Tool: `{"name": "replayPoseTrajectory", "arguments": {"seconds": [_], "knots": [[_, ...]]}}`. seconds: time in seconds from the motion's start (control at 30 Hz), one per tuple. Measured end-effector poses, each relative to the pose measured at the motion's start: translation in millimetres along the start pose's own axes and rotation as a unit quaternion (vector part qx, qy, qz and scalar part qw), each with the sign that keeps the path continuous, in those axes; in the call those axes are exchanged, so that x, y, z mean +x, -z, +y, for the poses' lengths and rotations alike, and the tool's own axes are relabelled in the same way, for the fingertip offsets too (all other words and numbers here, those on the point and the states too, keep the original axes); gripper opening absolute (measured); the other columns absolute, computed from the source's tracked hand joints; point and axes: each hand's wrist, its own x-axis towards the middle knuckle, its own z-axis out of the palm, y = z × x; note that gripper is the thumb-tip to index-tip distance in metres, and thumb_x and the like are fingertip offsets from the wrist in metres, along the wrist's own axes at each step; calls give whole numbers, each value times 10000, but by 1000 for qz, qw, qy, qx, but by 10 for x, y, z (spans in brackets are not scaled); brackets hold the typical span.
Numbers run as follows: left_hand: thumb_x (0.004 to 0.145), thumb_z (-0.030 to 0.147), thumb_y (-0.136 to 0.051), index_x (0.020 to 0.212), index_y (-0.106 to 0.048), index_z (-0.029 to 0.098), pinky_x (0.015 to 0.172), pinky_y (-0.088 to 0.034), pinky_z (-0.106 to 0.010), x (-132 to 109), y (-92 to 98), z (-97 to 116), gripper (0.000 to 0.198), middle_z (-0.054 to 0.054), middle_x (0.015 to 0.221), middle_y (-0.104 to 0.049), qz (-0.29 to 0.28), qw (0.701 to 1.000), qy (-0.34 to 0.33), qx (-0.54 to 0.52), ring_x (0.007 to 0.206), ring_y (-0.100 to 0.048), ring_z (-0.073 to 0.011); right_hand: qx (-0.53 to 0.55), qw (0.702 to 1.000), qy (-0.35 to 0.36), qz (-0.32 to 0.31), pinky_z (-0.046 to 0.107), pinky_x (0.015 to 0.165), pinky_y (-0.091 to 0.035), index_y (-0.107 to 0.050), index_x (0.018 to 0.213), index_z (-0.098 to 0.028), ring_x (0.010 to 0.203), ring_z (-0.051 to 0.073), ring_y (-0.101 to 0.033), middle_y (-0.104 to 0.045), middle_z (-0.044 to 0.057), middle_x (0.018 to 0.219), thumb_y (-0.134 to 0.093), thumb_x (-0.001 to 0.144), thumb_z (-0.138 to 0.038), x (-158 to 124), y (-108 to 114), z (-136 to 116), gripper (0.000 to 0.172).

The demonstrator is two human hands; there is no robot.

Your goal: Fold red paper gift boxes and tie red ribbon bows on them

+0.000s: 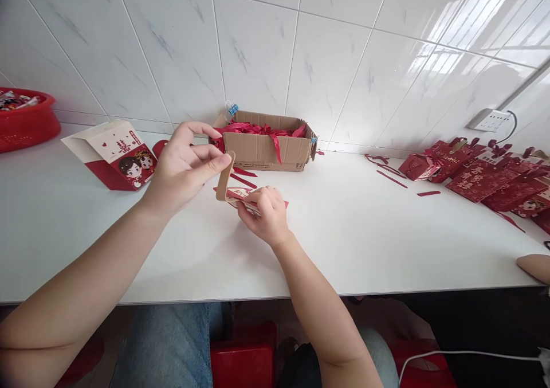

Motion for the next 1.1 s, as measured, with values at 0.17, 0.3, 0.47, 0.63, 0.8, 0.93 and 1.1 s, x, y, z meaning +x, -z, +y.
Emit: {"name": "replayPoseTrajectory", "arguments": {"seconds": [0.17,0.3,0.47,0.63,0.8,0.93,1.1], "knots": [[848,378,-617,906,-653,169,630,-502,-229,-96,72,-230,220,-20,750,-661,-95,992,35,76,731,-635,-146,-7,1000,18,-5,284,556,-441,-475,890,-238,626,142,-561,-579,-11,712,-648,795,-143,-2,5,1,219],[873,313,-537,932,-711,168,751,-541,-273,-174,116,-348,234,-67,959,-724,-163,985,51,38,909,-667,-200,5,1000,5,-1,287,568,-447,-481,902,-240,635,142,-580,-589,-8,740,-646,793,-140,3,12,17,222],[770,248,-660,1001,-712,187,900,-523,-325,-252,116,-502,245,-76,1036,-715,-117,993,-24,20,998,-653,-216,8,1000,6,-5,285,560,-443,-481,901,-242,620,139,-571,-579,-11,729,-634,809,-160,14,13,10,196],[765,296,-704,824,-745,184,790,-550,-288,-336,4,-529,134,-77,961,-694,-32,999,12,8,927,-648,-198,21,1000,6,-22,283,562,-447,-479,890,-239,620,137,-571,-575,-10,725,-665,788,-155,35,37,-36,228],[741,362,-732,744,-740,150,657,-563,-277,-391,-15,-389,212,-68,804,-716,-62,986,135,-78,764,-668,-199,67,997,-11,-35,292,585,-468,-481,901,-239,621,136,-581,-583,-7,747,-648,805,-187,56,75,-85,200],[716,342,-758,765,-752,158,641,-571,-289,-395,5,-379,191,-64,777,-729,-65,981,146,-112,732,-676,-204,76,997,-7,-31,293,580,-468,-483,909,-240,619,139,-583,-582,-7,745,-656,796,-181,54,77,-95,214],[745,329,-733,741,-735,151,649,-569,-284,-399,1,-427,178,-67,794,-734,-81,979,142,-125,756,-684,-208,75,997,-10,-35,293,578,-464,-480,915,-242,619,138,-573,-581,-8,746,-648,807,-192,48,75,-96,205]]}}
